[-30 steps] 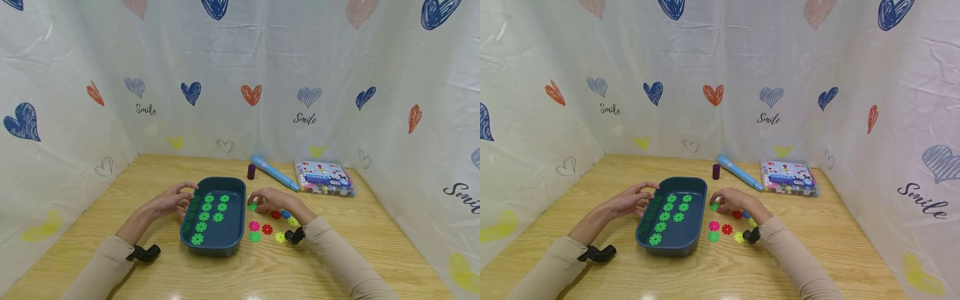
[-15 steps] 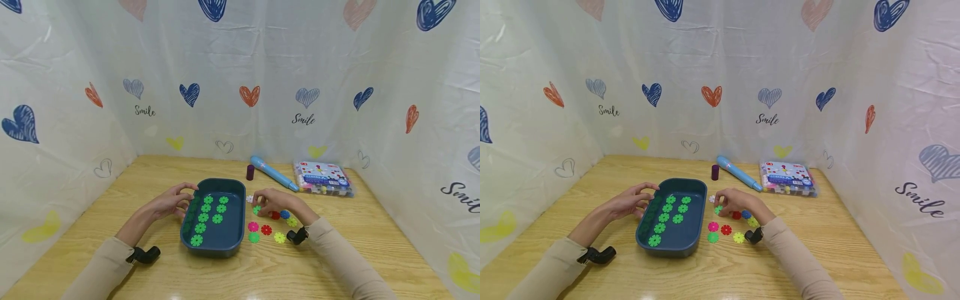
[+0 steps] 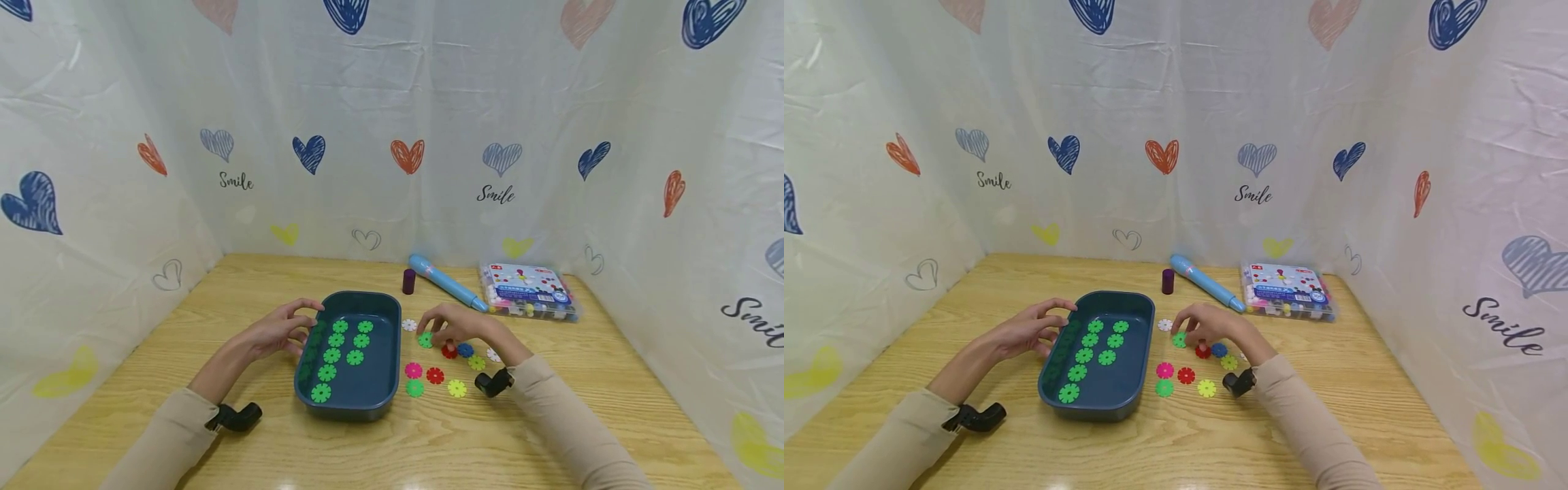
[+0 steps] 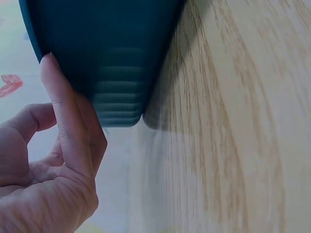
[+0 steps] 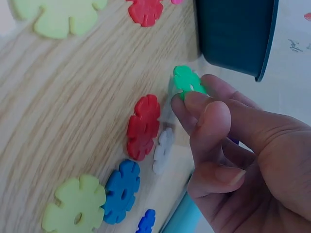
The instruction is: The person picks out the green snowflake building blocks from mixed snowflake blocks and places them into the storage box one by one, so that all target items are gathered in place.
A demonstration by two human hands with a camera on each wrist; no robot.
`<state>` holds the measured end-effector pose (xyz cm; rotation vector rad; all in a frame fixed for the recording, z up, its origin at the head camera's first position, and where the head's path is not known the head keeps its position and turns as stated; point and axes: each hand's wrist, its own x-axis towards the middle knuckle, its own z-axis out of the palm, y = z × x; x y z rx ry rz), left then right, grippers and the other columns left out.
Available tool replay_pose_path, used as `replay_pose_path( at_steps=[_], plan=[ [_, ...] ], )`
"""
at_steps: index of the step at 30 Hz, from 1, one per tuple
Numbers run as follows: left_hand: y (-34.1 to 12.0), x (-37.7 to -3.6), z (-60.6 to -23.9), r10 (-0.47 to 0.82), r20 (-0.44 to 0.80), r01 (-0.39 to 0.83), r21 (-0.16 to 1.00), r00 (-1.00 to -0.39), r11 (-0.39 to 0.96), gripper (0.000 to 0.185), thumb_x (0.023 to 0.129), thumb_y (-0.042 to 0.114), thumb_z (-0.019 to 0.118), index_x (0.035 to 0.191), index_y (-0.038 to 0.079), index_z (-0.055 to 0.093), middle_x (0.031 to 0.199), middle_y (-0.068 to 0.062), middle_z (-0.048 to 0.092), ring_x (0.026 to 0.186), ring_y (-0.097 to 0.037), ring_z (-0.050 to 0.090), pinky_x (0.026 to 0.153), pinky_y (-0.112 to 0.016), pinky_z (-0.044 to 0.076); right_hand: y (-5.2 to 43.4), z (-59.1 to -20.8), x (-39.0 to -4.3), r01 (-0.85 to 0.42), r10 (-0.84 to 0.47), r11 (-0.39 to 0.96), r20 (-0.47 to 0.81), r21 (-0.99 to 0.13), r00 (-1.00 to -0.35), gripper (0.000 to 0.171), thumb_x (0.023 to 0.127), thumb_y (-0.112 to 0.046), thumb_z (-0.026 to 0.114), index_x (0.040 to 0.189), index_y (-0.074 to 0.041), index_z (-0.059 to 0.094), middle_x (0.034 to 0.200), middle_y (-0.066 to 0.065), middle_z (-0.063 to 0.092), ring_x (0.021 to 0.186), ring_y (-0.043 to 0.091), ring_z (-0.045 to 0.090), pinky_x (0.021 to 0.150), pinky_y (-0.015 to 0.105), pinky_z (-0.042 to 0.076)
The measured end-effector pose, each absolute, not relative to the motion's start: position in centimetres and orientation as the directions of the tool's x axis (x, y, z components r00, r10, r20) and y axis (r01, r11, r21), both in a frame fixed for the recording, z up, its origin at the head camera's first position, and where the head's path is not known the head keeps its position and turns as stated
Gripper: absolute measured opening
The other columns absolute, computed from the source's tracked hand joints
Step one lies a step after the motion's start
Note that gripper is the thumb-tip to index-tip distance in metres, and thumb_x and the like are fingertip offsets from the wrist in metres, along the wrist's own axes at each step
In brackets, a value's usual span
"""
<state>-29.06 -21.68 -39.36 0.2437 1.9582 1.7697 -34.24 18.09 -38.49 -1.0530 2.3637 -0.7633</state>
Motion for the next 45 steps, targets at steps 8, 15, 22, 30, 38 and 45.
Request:
replay_pose_path(
  at_steps=[8, 15, 22, 30, 38, 45],
  plan=[
    [-21.8, -28.9, -39.4, 0.445, -0.227, -0.183, 0.973, -0.866, 0.139, 0.046, 0.101, 0.018, 0.054, 0.142, 0.011, 0.034, 0.093, -0.004, 0.051, 0.064, -0.01, 0.057, 0.059, -0.027, 0.059, 18.2, -37.6, -34.3, -0.555, -0.746, 0.597, -0.147, -0.579, -0.649, 0.012, 0.094, -0.007, 0.062, 0.102, -0.003, 0.069, 0.088, 0.014, 0.07, 0.054, 0.011, 0.056, 0.054, 0.02, 0.048],
    [-21.8, -28.9, -39.4, 0.441, -0.231, -0.192, 0.972, -0.867, 0.132, 0.046, 0.101, 0.016, 0.052, 0.143, 0.011, 0.033, 0.093, -0.004, 0.051, 0.064, -0.011, 0.056, 0.059, -0.027, 0.059, 18.2, -36.2, -34.4, -0.589, -0.772, 0.566, -0.12, -0.576, -0.624, 0.015, 0.097, -0.011, 0.06, 0.098, 0.0, 0.069, 0.092, 0.018, 0.071, 0.062, 0.031, 0.068, 0.065, 0.042, 0.059],
    [-21.8, -28.9, -39.4, 0.432, -0.236, -0.197, 0.971, -0.871, 0.134, 0.047, 0.101, 0.016, 0.053, 0.143, 0.011, 0.033, 0.094, -0.005, 0.051, 0.064, -0.011, 0.056, 0.059, -0.027, 0.058, 17.7, -34.0, -34.4, -0.544, -0.779, 0.563, -0.18, -0.621, -0.6, 0.014, 0.1, -0.007, 0.054, 0.108, 0.002, 0.06, 0.096, 0.026, 0.07, 0.06, 0.04, 0.066, 0.066, 0.04, 0.059],
    [-21.8, -29.0, -39.5, 0.432, -0.234, -0.193, 0.972, -0.871, 0.137, 0.047, 0.101, 0.017, 0.053, 0.143, 0.012, 0.034, 0.092, -0.003, 0.051, 0.064, -0.011, 0.055, 0.058, -0.027, 0.058, 16.1, -32.1, -34.6, -0.6, -0.803, 0.552, -0.173, -0.579, -0.571, 0.017, 0.099, -0.004, 0.053, 0.114, 0.003, 0.058, 0.096, 0.022, 0.069, 0.055, 0.029, 0.065, 0.063, 0.038, 0.059],
    [-21.7, -29.1, -39.6, 0.435, -0.231, -0.189, 0.972, -0.87, 0.138, 0.047, 0.101, 0.015, 0.053, 0.144, 0.011, 0.033, 0.09, -0.003, 0.052, 0.064, -0.011, 0.056, 0.059, -0.028, 0.059, 14.0, -31.1, -34.6, -0.643, -0.835, 0.51, -0.146, -0.571, -0.531, 0.022, 0.097, -0.003, 0.057, 0.119, -0.001, 0.06, 0.107, 0.02, 0.067, 0.055, 0.018, 0.059, 0.058, 0.031, 0.056],
    [-21.7, -29.1, -39.6, 0.438, -0.228, -0.187, 0.973, -0.87, 0.135, 0.046, 0.101, 0.014, 0.052, 0.143, 0.011, 0.033, 0.091, -0.003, 0.052, 0.064, -0.01, 0.056, 0.059, -0.028, 0.059, 12.1, -30.7, -34.8, -0.711, -0.86, 0.482, -0.121, -0.512, -0.495, 0.023, 0.096, -0.003, 0.058, 0.118, -0.003, 0.062, 0.094, 0.011, 0.071, 0.053, 0.027, 0.059, 0.054, 0.024, 0.052]
  ],
)
